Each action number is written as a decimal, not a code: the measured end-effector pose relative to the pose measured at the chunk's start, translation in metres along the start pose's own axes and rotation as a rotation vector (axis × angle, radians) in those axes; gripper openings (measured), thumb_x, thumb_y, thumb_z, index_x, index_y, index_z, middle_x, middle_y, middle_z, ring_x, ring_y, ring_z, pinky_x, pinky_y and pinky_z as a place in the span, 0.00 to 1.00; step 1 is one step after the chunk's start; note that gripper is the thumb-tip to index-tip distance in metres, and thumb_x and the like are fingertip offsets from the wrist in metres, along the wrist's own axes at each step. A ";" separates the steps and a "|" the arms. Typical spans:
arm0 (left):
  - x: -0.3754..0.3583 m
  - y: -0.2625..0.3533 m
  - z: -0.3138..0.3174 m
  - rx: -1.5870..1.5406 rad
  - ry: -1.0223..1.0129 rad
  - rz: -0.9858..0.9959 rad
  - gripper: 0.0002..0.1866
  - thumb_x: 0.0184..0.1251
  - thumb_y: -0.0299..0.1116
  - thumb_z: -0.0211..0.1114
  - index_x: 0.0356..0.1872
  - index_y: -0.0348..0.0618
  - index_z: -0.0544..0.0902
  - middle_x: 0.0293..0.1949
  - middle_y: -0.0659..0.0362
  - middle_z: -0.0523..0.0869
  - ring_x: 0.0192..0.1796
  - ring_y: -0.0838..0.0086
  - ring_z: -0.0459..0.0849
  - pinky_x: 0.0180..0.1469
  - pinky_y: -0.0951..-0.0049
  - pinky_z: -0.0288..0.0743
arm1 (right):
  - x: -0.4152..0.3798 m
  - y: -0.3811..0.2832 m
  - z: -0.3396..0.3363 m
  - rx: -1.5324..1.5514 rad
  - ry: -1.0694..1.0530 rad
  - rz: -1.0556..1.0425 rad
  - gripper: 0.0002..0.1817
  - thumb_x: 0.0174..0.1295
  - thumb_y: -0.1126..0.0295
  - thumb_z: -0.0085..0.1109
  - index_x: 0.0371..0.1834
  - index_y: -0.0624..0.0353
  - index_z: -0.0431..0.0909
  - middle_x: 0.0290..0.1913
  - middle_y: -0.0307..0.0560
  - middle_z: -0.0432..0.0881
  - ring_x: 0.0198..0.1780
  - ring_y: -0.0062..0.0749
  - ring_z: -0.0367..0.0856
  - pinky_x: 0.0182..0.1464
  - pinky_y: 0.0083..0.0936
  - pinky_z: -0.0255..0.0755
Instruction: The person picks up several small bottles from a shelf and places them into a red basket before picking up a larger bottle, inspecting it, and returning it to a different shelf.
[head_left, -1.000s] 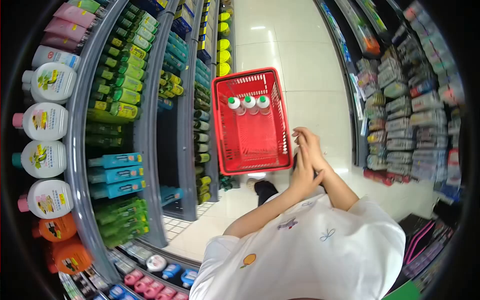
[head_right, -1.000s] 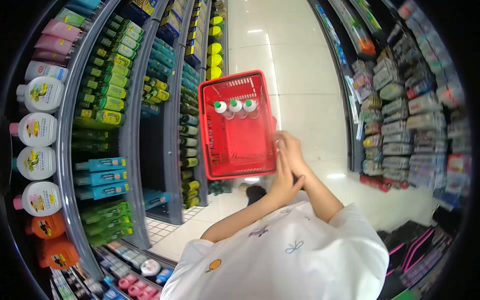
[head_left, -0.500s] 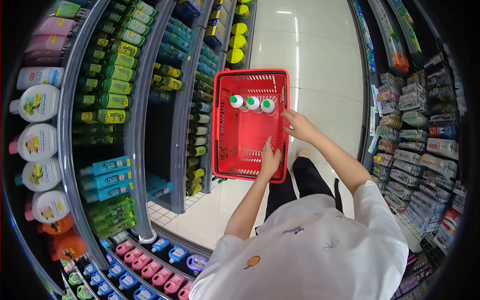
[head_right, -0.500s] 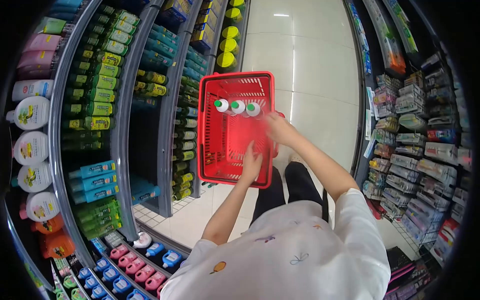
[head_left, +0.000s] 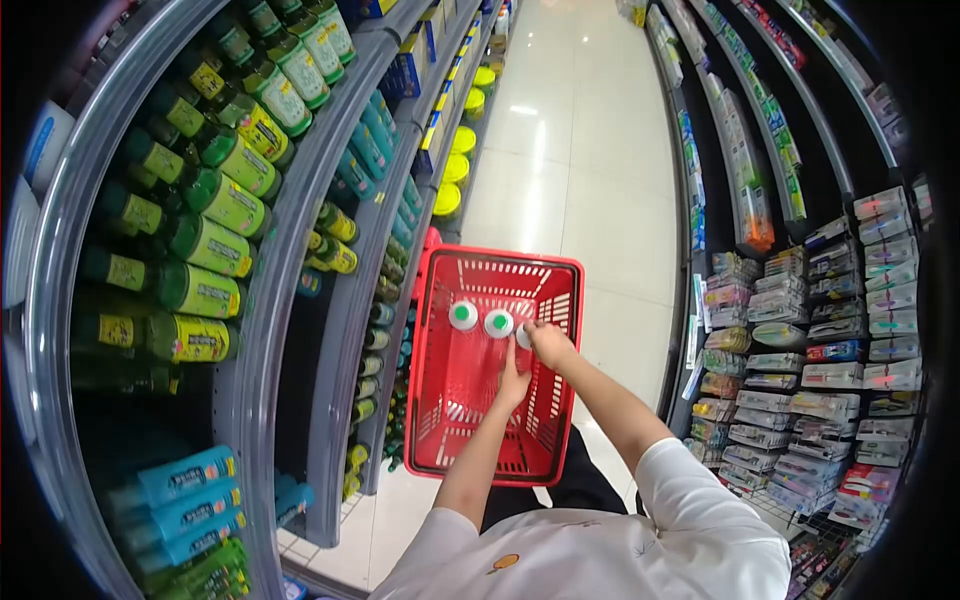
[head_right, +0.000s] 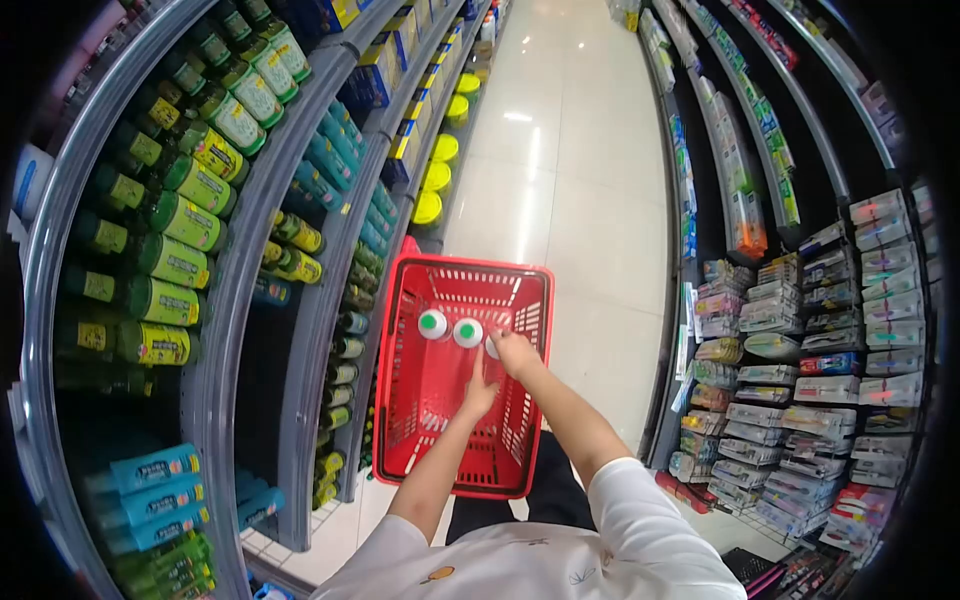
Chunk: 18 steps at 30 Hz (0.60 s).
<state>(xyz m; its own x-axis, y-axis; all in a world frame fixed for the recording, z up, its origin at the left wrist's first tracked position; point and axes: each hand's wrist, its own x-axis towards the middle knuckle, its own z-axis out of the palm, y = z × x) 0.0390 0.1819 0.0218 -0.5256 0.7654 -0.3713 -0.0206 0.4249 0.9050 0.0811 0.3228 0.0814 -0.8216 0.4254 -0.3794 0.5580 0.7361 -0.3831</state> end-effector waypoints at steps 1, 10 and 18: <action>0.003 -0.014 0.004 0.018 0.027 0.105 0.49 0.59 0.27 0.64 0.76 0.62 0.43 0.61 0.37 0.73 0.61 0.45 0.76 0.57 0.53 0.72 | -0.001 0.000 0.003 0.010 0.010 0.035 0.13 0.53 0.78 0.58 0.43 0.64 0.72 0.44 0.62 0.81 0.47 0.56 0.82 0.47 0.44 0.78; -0.079 0.041 -0.034 0.168 0.153 0.411 0.47 0.44 0.24 0.74 0.70 0.47 0.60 0.68 0.44 0.65 0.69 0.46 0.63 0.69 0.51 0.60 | -0.126 -0.066 -0.068 0.368 0.231 -0.154 0.15 0.49 0.74 0.63 0.41 0.63 0.77 0.30 0.57 0.81 0.34 0.52 0.83 0.36 0.39 0.77; -0.189 0.117 -0.059 0.379 0.149 0.450 0.37 0.31 0.30 0.80 0.53 0.44 0.78 0.50 0.53 0.83 0.55 0.56 0.79 0.61 0.54 0.67 | -0.249 -0.077 -0.139 0.692 0.283 -0.359 0.22 0.49 0.66 0.72 0.49 0.58 0.80 0.33 0.50 0.84 0.29 0.38 0.85 0.33 0.29 0.79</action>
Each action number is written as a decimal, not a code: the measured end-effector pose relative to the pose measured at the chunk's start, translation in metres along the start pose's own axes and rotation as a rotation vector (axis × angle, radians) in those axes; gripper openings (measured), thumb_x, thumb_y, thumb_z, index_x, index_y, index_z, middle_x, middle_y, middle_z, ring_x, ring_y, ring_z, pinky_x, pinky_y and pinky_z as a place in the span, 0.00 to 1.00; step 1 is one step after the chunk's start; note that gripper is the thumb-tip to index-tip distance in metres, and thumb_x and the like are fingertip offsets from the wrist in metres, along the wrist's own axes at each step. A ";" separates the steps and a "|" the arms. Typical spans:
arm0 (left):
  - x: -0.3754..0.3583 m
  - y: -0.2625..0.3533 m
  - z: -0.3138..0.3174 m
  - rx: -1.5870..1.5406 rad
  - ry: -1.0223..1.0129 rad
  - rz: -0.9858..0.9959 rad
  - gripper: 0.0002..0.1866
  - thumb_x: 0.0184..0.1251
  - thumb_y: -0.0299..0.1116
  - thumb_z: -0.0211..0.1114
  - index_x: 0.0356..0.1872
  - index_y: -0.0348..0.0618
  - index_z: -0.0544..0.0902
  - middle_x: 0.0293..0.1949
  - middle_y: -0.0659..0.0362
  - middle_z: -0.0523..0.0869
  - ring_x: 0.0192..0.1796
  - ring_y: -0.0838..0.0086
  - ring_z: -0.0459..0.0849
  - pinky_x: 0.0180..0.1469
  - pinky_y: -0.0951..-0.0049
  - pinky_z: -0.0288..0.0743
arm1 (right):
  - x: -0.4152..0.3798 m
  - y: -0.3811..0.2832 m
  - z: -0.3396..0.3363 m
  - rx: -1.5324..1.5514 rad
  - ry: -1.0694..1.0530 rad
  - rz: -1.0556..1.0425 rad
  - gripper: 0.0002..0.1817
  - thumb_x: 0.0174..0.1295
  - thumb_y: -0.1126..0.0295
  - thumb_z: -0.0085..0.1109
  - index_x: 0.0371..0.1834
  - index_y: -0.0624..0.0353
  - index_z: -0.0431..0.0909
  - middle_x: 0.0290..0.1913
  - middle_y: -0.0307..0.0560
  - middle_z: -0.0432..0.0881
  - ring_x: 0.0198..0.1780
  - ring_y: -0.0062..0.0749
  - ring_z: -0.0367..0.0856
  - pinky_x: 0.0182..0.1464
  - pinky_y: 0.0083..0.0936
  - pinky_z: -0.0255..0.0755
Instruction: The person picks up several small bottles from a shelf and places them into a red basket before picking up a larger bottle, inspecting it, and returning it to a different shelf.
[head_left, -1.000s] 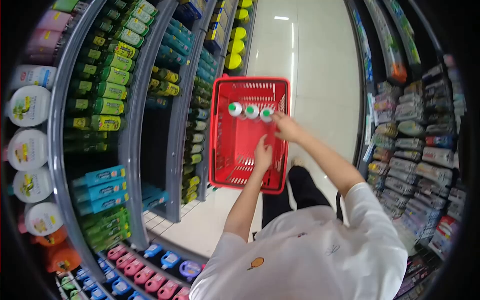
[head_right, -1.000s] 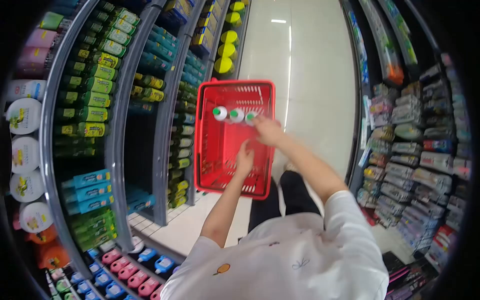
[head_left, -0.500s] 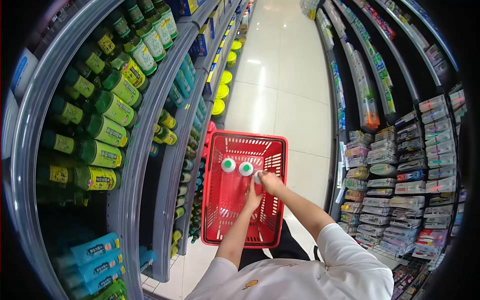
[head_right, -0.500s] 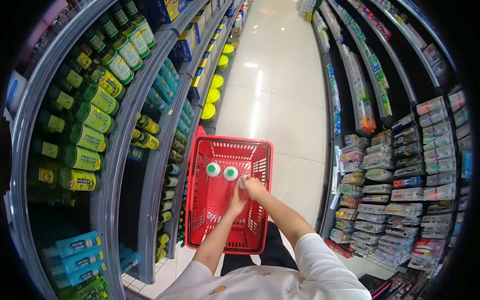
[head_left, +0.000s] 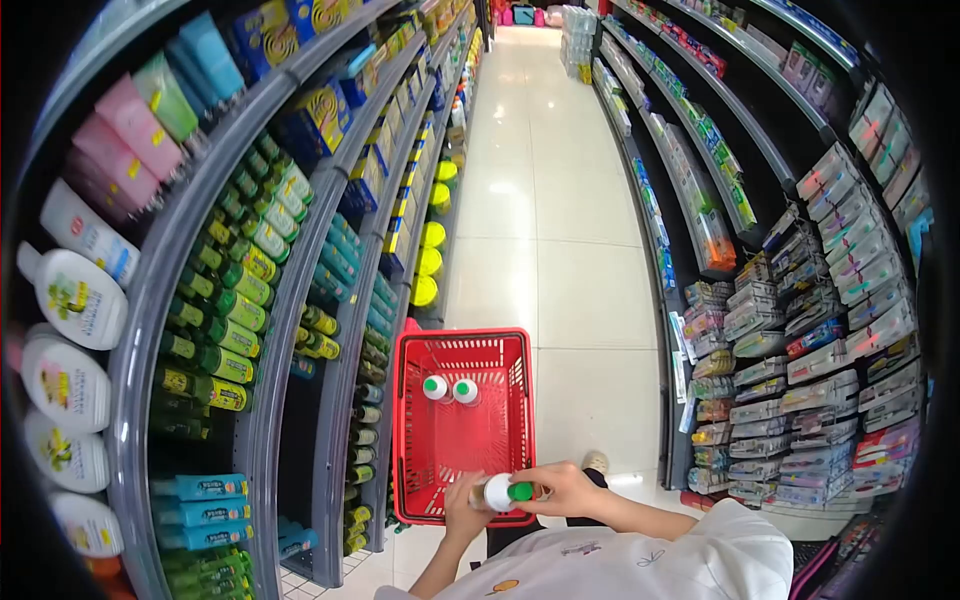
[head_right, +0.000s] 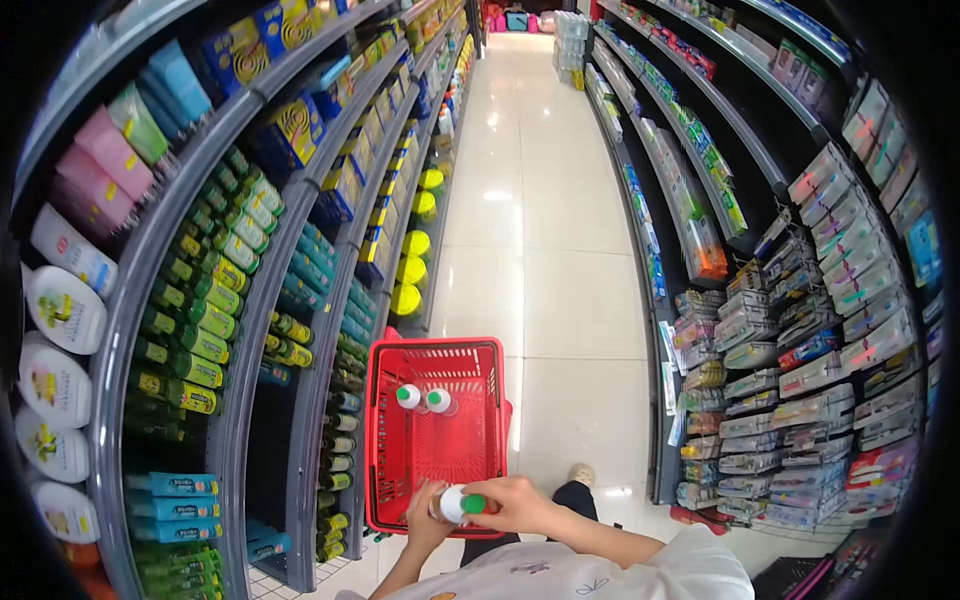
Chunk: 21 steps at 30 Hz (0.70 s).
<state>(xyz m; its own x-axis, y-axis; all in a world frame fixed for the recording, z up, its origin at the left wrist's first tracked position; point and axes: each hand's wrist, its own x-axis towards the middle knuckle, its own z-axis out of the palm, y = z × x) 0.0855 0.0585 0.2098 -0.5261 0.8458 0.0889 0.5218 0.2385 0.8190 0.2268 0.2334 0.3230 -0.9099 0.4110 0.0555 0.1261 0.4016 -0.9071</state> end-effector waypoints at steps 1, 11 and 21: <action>-0.004 0.021 0.003 -0.021 0.011 -0.049 0.38 0.28 0.30 0.82 0.52 0.44 0.79 0.48 0.53 0.84 0.53 0.56 0.81 0.57 0.57 0.73 | -0.002 -0.003 -0.014 0.026 -0.067 0.054 0.25 0.49 0.64 0.72 0.52 0.57 0.78 0.36 0.51 0.84 0.33 0.39 0.85 0.36 0.30 0.80; 0.024 0.206 0.159 -0.108 -0.134 -0.144 0.37 0.34 0.32 0.82 0.54 0.47 0.80 0.48 0.53 0.85 0.50 0.58 0.83 0.53 0.63 0.76 | -0.116 0.070 -0.182 0.172 -0.127 0.051 0.29 0.45 0.58 0.76 0.51 0.56 0.79 0.46 0.49 0.83 0.47 0.43 0.83 0.50 0.33 0.76; 0.126 0.249 0.273 -0.020 -0.444 0.174 0.33 0.43 0.40 0.78 0.56 0.51 0.79 0.51 0.55 0.83 0.55 0.59 0.80 0.55 0.57 0.67 | -0.181 0.141 -0.285 0.299 0.349 0.053 0.37 0.35 0.68 0.80 0.55 0.58 0.76 0.44 0.44 0.85 0.47 0.33 0.84 0.51 0.28 0.76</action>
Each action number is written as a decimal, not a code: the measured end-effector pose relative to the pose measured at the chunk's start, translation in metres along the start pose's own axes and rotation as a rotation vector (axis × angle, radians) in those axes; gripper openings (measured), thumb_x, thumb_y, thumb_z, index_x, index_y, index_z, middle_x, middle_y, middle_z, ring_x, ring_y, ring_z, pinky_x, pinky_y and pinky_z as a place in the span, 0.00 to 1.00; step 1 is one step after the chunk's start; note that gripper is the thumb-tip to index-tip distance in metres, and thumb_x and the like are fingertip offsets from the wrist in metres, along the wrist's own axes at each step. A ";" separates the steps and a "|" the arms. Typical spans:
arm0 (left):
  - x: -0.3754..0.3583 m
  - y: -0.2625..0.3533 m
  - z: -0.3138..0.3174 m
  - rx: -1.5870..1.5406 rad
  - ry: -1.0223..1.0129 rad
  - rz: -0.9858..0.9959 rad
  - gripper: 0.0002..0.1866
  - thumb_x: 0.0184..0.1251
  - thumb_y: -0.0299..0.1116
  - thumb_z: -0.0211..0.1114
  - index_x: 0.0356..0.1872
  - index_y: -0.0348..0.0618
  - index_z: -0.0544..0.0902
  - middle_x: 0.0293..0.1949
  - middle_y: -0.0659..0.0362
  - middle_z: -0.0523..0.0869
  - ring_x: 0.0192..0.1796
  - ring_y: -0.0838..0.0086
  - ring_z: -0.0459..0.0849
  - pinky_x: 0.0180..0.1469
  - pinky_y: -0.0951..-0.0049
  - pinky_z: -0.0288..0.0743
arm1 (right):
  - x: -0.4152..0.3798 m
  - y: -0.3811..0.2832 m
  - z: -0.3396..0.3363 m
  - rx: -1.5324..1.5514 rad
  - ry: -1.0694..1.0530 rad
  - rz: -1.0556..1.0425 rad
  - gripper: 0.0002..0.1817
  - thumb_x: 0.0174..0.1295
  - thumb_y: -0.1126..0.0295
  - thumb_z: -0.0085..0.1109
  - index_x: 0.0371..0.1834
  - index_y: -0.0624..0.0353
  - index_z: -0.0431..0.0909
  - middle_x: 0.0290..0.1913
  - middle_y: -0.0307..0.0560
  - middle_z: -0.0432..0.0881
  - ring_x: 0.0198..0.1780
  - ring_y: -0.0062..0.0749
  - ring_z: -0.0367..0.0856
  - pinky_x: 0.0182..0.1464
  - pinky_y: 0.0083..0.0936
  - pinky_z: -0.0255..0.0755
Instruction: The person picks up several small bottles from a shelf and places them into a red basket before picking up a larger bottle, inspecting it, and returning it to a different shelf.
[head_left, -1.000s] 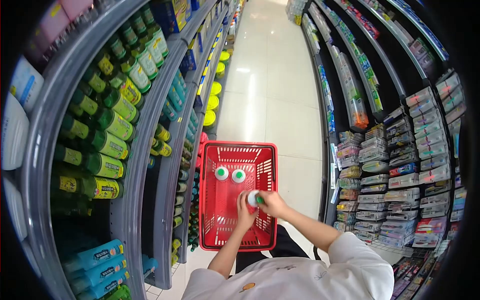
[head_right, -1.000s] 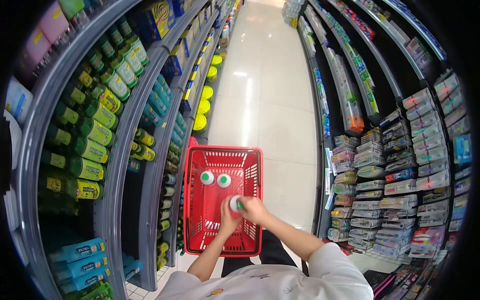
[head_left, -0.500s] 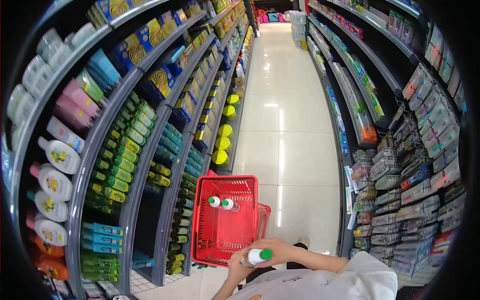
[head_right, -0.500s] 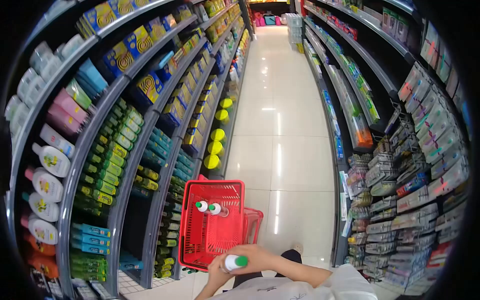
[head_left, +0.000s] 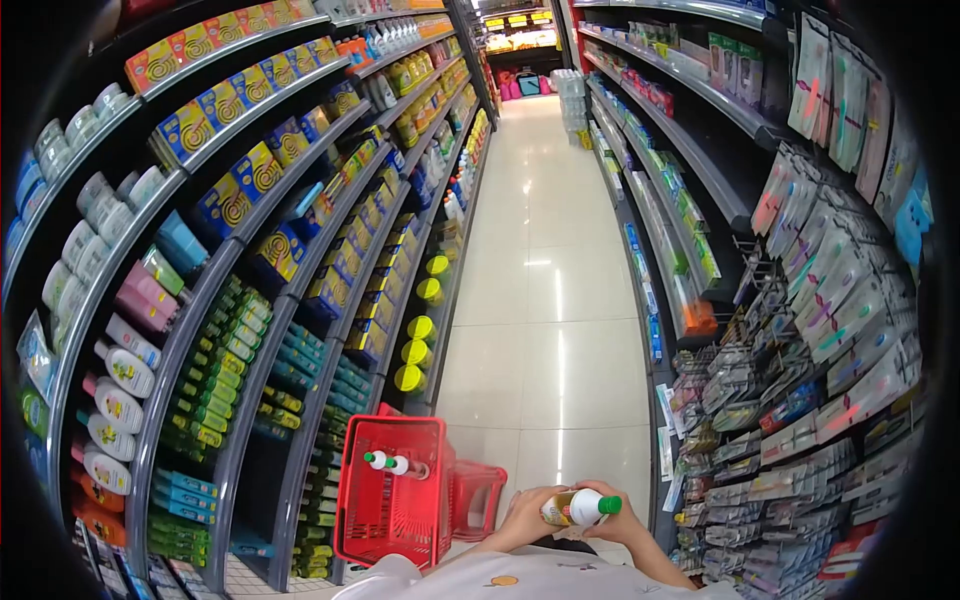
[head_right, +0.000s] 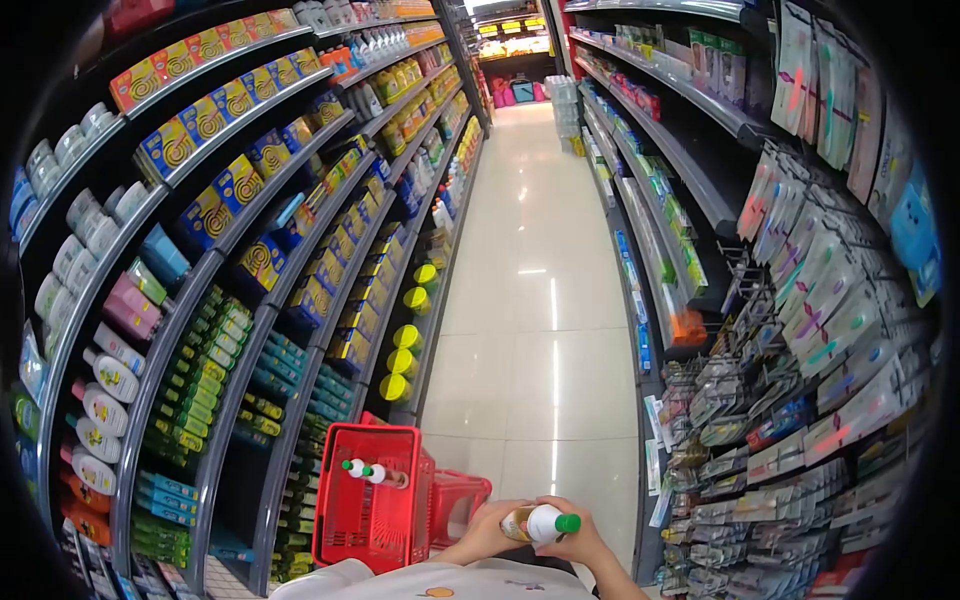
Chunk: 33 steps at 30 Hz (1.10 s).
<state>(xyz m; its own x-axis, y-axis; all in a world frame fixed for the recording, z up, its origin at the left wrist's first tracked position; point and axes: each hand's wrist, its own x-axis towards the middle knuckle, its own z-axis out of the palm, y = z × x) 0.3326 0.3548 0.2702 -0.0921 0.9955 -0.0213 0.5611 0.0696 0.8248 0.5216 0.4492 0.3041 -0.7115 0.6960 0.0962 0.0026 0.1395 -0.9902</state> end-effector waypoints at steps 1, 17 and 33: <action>0.008 0.002 0.001 -0.009 0.010 -0.012 0.33 0.42 0.40 0.78 0.56 0.51 0.79 0.51 0.55 0.83 0.55 0.60 0.80 0.55 0.57 0.68 | 0.007 0.001 -0.004 0.012 0.034 0.014 0.35 0.37 0.68 0.80 0.54 0.59 0.76 0.44 0.45 0.85 0.46 0.33 0.84 0.50 0.27 0.77; 0.305 -0.069 -0.060 -0.228 0.124 -0.203 0.34 0.40 0.38 0.81 0.54 0.49 0.77 0.46 0.53 0.84 0.50 0.58 0.83 0.51 0.64 0.76 | 0.331 0.038 -0.094 -0.408 -0.055 0.189 0.32 0.39 0.56 0.80 0.48 0.59 0.79 0.41 0.49 0.86 0.43 0.38 0.86 0.47 0.31 0.79; 0.627 -0.162 -0.168 -0.270 0.304 -0.165 0.32 0.44 0.29 0.78 0.55 0.46 0.77 0.53 0.50 0.81 0.57 0.55 0.79 0.59 0.61 0.72 | 0.662 0.123 -0.188 -0.142 -0.047 0.069 0.34 0.33 0.63 0.84 0.48 0.59 0.80 0.45 0.47 0.84 0.47 0.32 0.83 0.52 0.29 0.77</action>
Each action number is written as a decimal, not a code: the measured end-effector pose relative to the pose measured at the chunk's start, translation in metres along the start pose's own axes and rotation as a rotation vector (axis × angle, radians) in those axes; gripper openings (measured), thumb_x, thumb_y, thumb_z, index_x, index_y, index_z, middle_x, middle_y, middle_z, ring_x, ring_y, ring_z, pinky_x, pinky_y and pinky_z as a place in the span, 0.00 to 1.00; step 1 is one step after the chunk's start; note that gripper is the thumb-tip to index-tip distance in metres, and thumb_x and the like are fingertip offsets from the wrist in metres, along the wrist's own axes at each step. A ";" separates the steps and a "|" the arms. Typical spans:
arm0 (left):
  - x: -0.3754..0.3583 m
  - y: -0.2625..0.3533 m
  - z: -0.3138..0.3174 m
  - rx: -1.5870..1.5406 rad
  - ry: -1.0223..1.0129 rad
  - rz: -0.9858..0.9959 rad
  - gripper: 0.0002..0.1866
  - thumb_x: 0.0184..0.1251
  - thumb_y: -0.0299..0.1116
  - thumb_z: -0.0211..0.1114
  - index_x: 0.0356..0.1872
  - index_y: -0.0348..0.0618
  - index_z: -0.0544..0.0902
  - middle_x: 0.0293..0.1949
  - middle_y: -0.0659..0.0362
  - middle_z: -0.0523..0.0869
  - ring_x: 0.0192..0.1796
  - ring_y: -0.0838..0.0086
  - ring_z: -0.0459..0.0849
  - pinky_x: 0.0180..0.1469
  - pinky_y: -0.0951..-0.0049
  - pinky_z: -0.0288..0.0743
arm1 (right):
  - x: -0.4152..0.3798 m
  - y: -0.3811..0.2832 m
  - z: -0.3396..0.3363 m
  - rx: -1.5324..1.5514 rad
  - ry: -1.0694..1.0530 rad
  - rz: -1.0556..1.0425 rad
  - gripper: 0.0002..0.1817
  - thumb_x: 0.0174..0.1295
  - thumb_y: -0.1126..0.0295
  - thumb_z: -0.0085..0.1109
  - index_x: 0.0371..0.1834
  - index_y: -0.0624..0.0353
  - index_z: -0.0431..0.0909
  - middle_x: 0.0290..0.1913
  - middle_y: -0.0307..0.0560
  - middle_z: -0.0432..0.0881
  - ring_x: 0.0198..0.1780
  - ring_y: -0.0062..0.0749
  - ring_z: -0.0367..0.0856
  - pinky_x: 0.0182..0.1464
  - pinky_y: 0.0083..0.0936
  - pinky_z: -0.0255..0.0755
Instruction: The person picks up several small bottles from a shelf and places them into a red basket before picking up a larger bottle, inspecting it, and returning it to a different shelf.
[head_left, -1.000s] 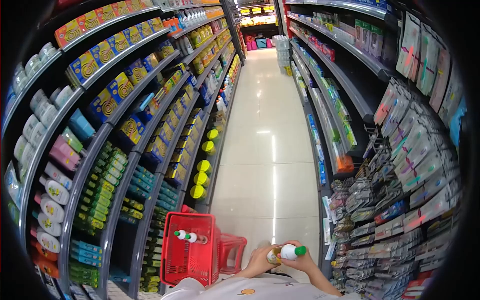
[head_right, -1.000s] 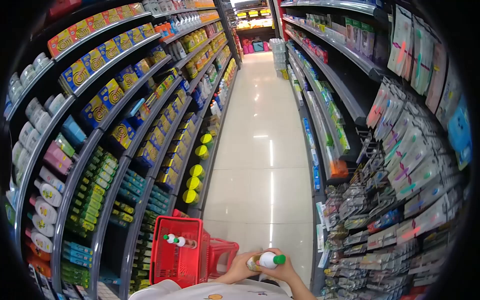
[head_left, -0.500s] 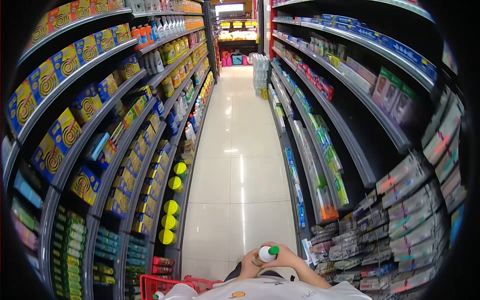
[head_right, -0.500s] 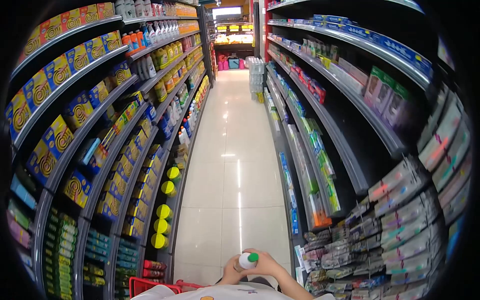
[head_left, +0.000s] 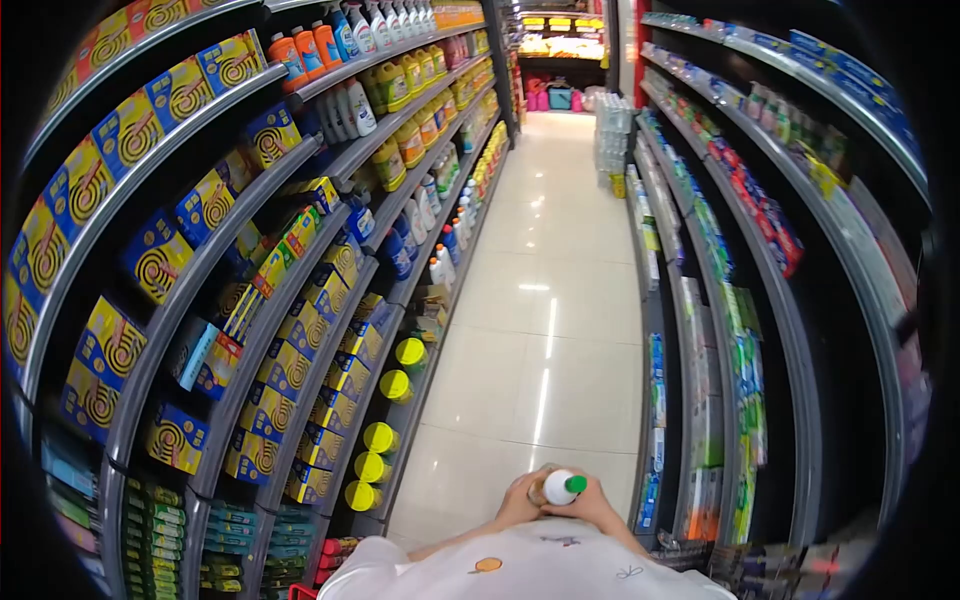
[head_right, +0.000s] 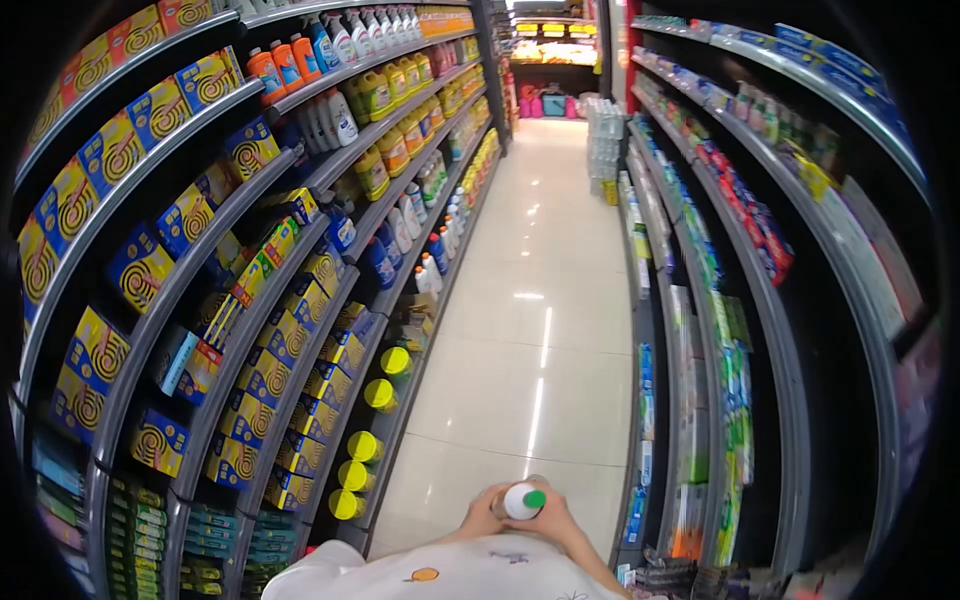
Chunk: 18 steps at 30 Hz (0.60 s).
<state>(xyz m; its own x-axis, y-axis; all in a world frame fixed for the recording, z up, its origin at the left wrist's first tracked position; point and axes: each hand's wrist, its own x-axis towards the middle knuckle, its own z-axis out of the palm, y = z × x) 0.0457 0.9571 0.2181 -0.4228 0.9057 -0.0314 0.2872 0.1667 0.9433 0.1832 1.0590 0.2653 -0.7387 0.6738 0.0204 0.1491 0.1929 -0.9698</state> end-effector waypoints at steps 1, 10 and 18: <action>0.028 0.005 0.000 0.053 0.027 0.039 0.31 0.44 0.29 0.77 0.55 0.46 0.77 0.53 0.50 0.81 0.57 0.54 0.79 0.59 0.60 0.72 | 0.029 -0.001 -0.014 0.019 -0.009 -0.011 0.33 0.33 0.64 0.84 0.46 0.58 0.81 0.43 0.46 0.85 0.46 0.30 0.84 0.52 0.28 0.77; 0.225 0.011 0.006 0.012 0.090 0.039 0.39 0.44 0.31 0.79 0.61 0.45 0.71 0.55 0.50 0.80 0.58 0.56 0.79 0.58 0.63 0.75 | 0.235 -0.005 -0.088 -0.132 -0.045 0.021 0.31 0.32 0.62 0.82 0.43 0.61 0.81 0.40 0.47 0.86 0.41 0.32 0.85 0.47 0.29 0.79; 0.447 -0.006 -0.015 0.094 0.008 0.201 0.40 0.42 0.30 0.79 0.60 0.45 0.70 0.54 0.50 0.79 0.57 0.54 0.78 0.57 0.61 0.74 | 0.423 0.027 -0.141 -0.167 0.106 0.004 0.30 0.32 0.65 0.81 0.42 0.61 0.80 0.38 0.47 0.86 0.40 0.32 0.86 0.46 0.30 0.79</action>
<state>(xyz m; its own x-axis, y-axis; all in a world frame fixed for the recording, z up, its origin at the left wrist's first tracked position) -0.1575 1.3552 0.2035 -0.3554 0.9215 0.1568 0.4448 0.0191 0.8954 -0.0323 1.4494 0.2823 -0.6658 0.7444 0.0511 0.2649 0.2998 -0.9165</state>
